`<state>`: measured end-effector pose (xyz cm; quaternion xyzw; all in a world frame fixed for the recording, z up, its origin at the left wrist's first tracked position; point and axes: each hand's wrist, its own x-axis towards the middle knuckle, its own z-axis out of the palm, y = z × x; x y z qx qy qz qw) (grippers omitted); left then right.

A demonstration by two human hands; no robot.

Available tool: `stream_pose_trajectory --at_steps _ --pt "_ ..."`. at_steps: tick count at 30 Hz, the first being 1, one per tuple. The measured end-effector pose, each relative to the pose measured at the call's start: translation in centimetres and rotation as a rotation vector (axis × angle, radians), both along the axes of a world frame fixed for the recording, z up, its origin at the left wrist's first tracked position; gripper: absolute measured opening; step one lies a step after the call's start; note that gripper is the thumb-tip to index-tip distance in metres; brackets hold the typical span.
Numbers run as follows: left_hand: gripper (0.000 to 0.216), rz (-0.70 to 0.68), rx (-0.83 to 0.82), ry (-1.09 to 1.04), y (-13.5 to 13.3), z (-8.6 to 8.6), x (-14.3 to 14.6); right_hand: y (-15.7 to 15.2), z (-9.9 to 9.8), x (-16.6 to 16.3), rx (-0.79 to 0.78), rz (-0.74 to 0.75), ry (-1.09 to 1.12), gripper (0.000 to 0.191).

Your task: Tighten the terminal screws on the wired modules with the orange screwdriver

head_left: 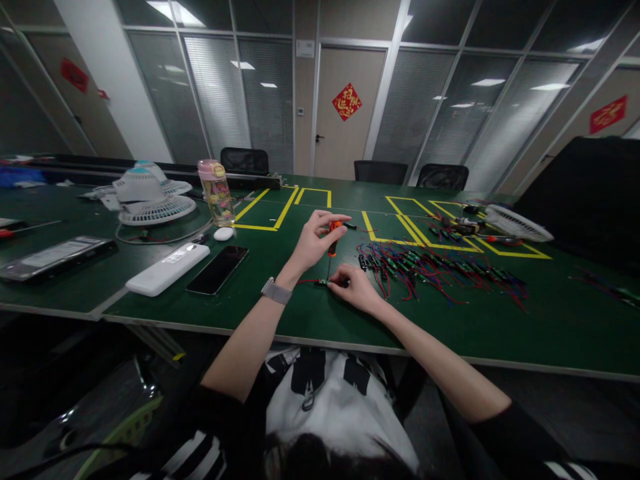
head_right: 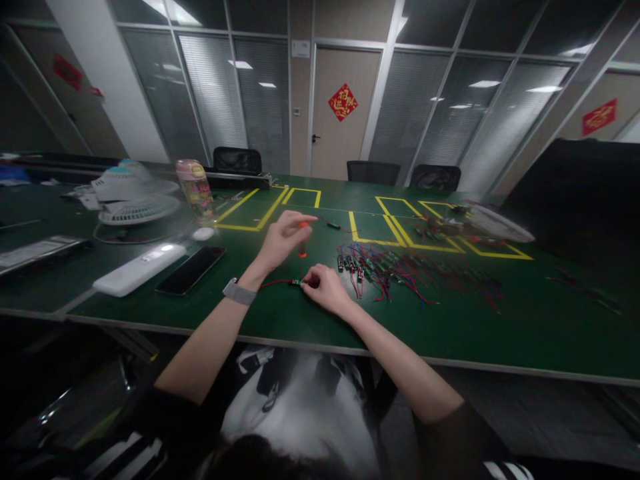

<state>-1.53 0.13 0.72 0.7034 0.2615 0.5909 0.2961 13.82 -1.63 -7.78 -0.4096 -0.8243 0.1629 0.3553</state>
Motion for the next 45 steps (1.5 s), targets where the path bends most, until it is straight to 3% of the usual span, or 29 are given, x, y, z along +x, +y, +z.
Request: stream_pose_trajectory --at_steps 5,12,18,25,31,38,45 --pt "0.028 -0.176 -0.091 -0.042 -0.13 0.17 -0.01 0.09 0.02 0.09 -0.019 0.011 0.008 0.007" --pt "0.021 -0.018 0.020 -0.004 -0.16 0.11 -0.15 0.30 -0.18 0.22 -0.039 0.012 0.012 0.005" --pt "0.029 -0.186 -0.080 -0.059 -0.20 0.10 -0.01 0.15 -0.18 0.20 -0.006 0.009 -0.005 0.005" --pt "0.020 0.006 0.046 0.010 -0.22 0.08 -0.05 0.16 -0.29 0.05 -0.006 -0.005 -0.024 0.006" --pt "0.032 -0.218 -0.098 -0.096 0.12 -0.02 0.00 0.06 -0.08 0.03 -0.018 -0.009 -0.028 0.005" --pt "0.023 0.014 0.029 0.006 -0.08 0.00 -0.06 0.05 -0.04 0.02 -0.028 -0.009 -0.022 0.004" --pt "0.028 -0.198 -0.084 -0.049 -0.35 0.21 0.08 0.00 0.05 -0.06 -0.041 -0.014 -0.018 0.004"
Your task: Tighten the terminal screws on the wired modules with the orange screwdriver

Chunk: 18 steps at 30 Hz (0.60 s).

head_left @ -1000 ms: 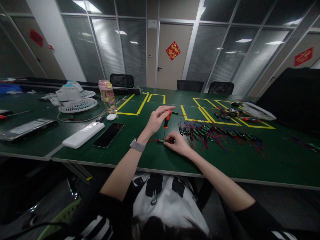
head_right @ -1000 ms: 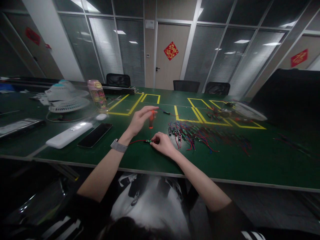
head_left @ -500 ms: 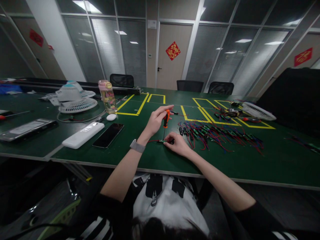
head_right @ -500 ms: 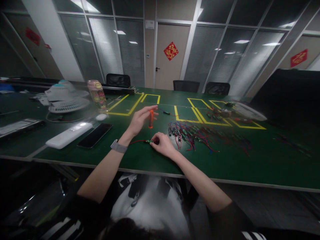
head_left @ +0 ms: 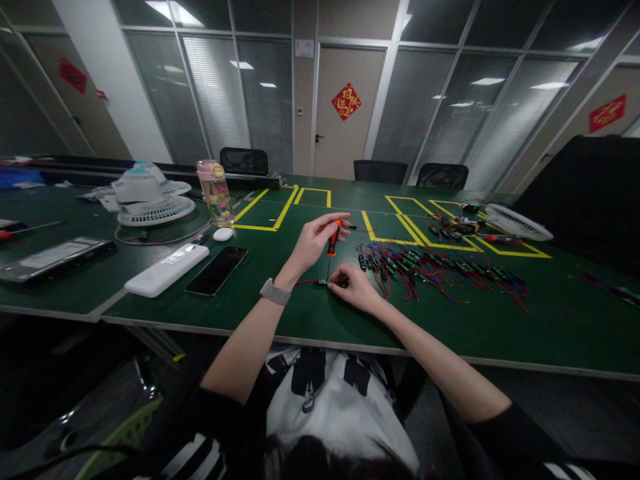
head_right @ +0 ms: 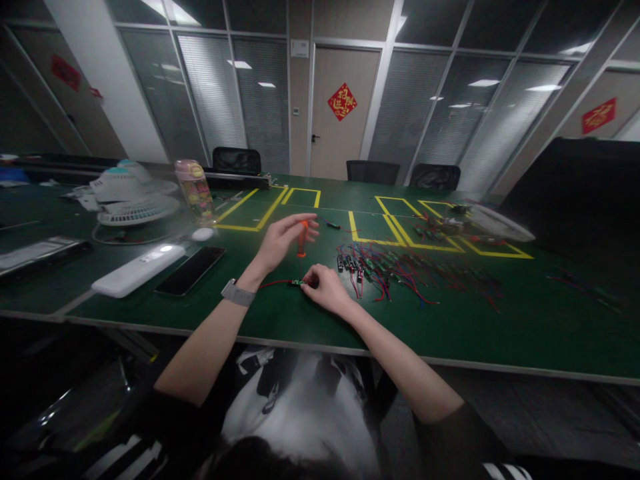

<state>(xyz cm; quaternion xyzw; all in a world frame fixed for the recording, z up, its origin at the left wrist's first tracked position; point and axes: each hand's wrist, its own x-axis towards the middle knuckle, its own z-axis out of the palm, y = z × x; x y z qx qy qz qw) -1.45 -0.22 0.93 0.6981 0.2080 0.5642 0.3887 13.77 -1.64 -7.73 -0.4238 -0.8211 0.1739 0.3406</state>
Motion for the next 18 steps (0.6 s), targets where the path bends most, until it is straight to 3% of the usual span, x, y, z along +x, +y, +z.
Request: stream_pose_trajectory --at_steps 6,13,18 --pt "0.024 0.200 0.133 0.051 0.11 -0.23 -0.06 -0.10 0.18 -0.01 -0.005 0.009 0.018 0.006" --pt "0.029 -0.018 -0.017 -0.028 0.08 -0.05 -0.04 -0.09 0.18 0.01 -0.007 0.007 0.020 0.006" --pt "0.024 0.187 0.106 0.019 0.19 -0.07 -0.10 -0.04 0.12 0.02 -0.002 0.008 0.011 0.005"
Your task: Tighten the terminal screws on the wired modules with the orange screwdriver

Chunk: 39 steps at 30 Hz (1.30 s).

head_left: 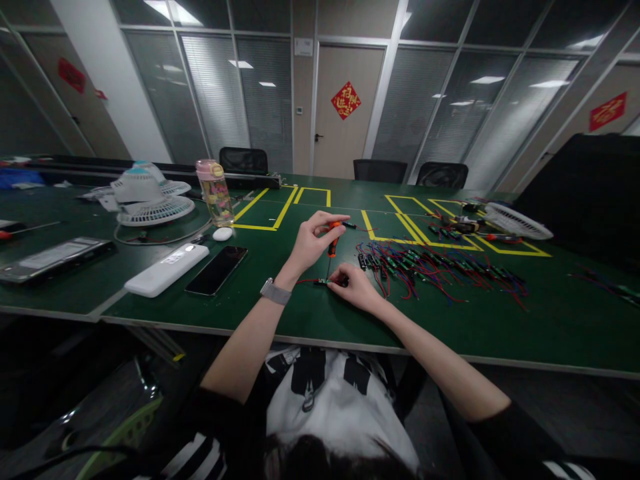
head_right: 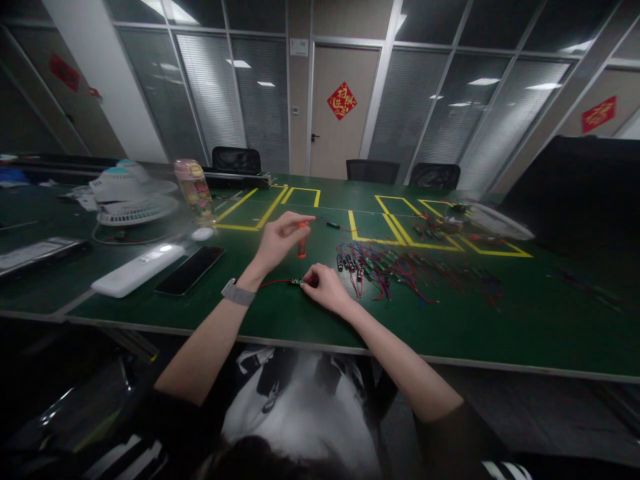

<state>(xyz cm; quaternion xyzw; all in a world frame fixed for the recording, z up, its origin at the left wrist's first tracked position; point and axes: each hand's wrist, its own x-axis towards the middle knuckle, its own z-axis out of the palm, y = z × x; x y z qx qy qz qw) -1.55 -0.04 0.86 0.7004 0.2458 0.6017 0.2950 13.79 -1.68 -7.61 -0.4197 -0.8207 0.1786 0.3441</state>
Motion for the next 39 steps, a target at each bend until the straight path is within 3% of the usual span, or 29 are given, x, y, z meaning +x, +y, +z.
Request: stream_pose_trajectory --at_steps 6,12,18,24,30,35,39 --pt "0.029 -0.174 -0.092 -0.034 0.12 -0.10 -0.02 -0.03 0.02 0.00 0.000 0.003 0.001 0.006" --pt "0.022 0.031 -0.005 -0.003 0.02 -0.10 0.04 0.00 0.05 0.00 -0.006 0.002 -0.002 0.006" --pt "0.029 -0.096 -0.084 -0.002 -0.03 -0.01 0.09 -0.09 0.11 -0.03 -0.007 0.012 0.008 0.005" --pt "0.026 0.053 0.003 0.045 -0.01 -0.13 0.06 0.04 0.02 0.05 0.000 0.015 0.003 0.003" --pt "0.031 -0.087 -0.089 0.000 0.10 -0.09 0.10 -0.06 0.07 0.10 0.012 0.028 -0.015 0.005" --pt "0.029 0.018 -0.015 0.040 0.08 -0.15 0.02 -0.06 0.03 0.09 0.012 0.029 -0.004 0.004" --pt "0.032 -0.149 -0.091 -0.001 0.15 -0.15 0.11 0.04 -0.05 0.11 0.008 0.024 0.001 0.003"
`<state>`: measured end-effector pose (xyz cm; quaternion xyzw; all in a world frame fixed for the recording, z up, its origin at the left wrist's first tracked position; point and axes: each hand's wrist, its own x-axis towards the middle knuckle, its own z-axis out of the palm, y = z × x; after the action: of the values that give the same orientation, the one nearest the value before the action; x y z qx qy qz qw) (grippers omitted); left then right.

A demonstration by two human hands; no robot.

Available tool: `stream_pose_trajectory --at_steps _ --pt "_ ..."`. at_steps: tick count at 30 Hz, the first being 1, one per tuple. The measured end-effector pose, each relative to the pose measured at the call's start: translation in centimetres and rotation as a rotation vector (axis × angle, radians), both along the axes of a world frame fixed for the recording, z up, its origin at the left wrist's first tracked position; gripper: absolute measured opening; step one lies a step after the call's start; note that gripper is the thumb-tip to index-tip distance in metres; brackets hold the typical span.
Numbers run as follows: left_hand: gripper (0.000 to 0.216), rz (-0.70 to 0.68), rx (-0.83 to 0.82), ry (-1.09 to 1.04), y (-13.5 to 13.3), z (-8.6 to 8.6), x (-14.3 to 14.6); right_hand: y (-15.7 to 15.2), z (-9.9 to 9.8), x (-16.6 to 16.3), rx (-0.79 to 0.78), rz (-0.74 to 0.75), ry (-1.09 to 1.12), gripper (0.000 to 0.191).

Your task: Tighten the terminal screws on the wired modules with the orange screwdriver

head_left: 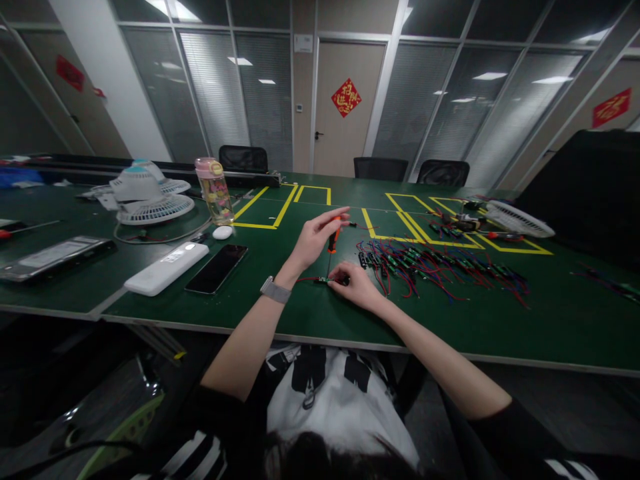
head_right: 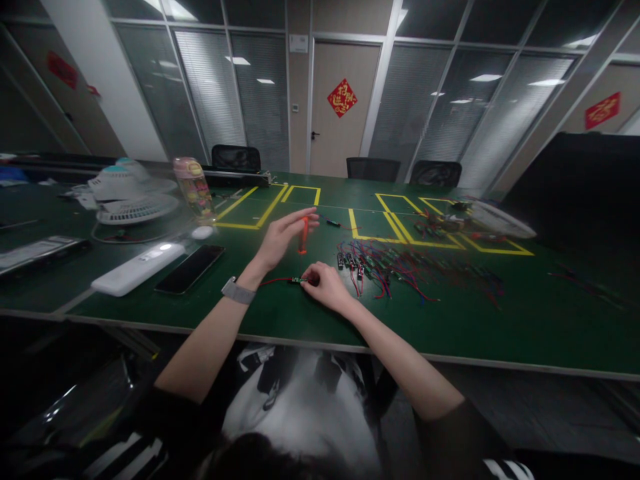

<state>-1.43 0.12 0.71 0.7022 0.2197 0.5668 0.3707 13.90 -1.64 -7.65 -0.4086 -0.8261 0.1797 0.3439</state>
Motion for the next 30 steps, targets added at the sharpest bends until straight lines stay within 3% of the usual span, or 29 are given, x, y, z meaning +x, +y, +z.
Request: stream_pose_trajectory --at_steps 3,9,15,21,26,30 --pt "0.033 -0.040 -0.040 -0.025 -0.13 0.02 0.03 0.03 -0.01 0.00 -0.001 -0.003 -0.007 0.003" --pt "0.026 0.162 0.089 0.051 -0.17 0.03 -0.10 0.10 -0.12 0.08 0.005 -0.006 -0.012 0.003" --pt "0.031 0.043 0.000 -0.012 0.02 -0.04 0.03 0.18 -0.23 0.08 0.005 -0.011 -0.003 0.004" --pt "0.027 0.260 0.085 -0.001 0.36 -0.23 -0.17 -0.03 0.05 0.00 -0.002 -0.019 -0.002 0.005" --pt "0.029 0.076 -0.018 -0.047 0.42 -0.16 -0.14 -0.11 0.08 0.04 -0.001 -0.015 -0.003 0.004" --pt "0.024 0.201 0.050 -0.012 0.16 -0.08 -0.11 -0.09 0.05 0.02 -0.002 -0.017 -0.002 0.005"
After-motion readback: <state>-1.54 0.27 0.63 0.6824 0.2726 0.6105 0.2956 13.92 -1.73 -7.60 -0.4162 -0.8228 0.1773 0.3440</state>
